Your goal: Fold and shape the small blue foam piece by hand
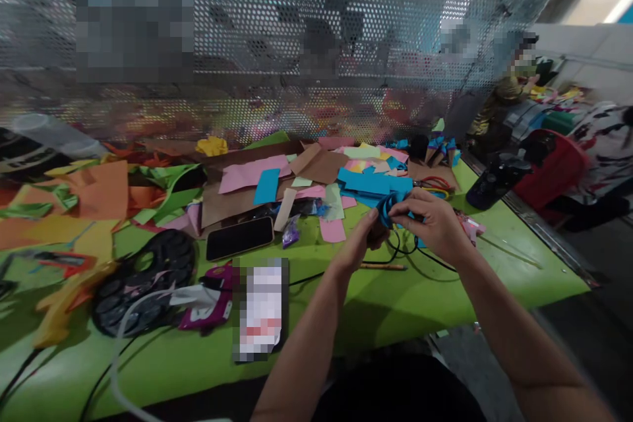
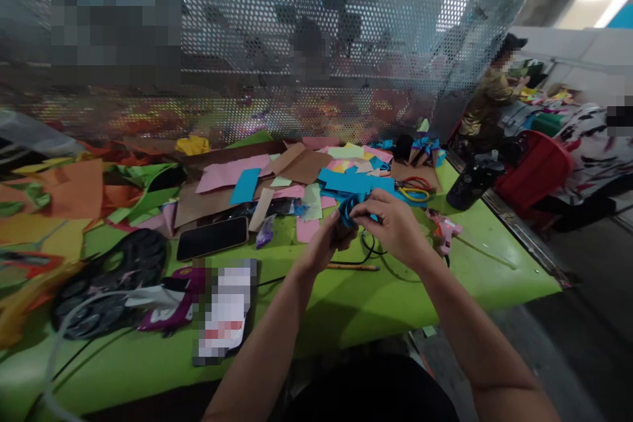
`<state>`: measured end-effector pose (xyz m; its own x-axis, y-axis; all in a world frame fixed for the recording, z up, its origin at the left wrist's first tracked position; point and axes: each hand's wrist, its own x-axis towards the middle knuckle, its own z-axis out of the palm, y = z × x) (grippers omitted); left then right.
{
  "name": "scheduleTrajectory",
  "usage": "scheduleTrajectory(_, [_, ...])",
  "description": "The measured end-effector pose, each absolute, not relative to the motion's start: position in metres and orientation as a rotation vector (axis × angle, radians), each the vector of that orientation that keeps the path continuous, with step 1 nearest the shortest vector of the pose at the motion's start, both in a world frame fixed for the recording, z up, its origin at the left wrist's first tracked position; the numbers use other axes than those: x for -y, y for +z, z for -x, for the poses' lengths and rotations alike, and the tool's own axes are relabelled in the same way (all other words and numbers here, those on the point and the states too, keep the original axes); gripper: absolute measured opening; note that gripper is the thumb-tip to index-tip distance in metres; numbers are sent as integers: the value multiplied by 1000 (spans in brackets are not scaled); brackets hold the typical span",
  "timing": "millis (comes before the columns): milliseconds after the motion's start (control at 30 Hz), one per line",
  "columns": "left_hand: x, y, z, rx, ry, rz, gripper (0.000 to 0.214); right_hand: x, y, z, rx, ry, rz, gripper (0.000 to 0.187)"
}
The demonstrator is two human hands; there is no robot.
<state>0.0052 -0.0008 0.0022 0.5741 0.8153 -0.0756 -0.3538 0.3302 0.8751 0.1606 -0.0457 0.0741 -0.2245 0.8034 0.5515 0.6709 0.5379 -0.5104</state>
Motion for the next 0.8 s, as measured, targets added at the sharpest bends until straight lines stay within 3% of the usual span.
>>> scheduleTrajectory(433, [-1, -3, -4, -522, 780, -1014, 57, 50, 72, -158, 2008, 29, 1276, 11])
scheduleTrajectory(800, [1, 7, -4, -485, 801, -1013, 61, 54, 57, -149, 1811, 123, 1294, 9])
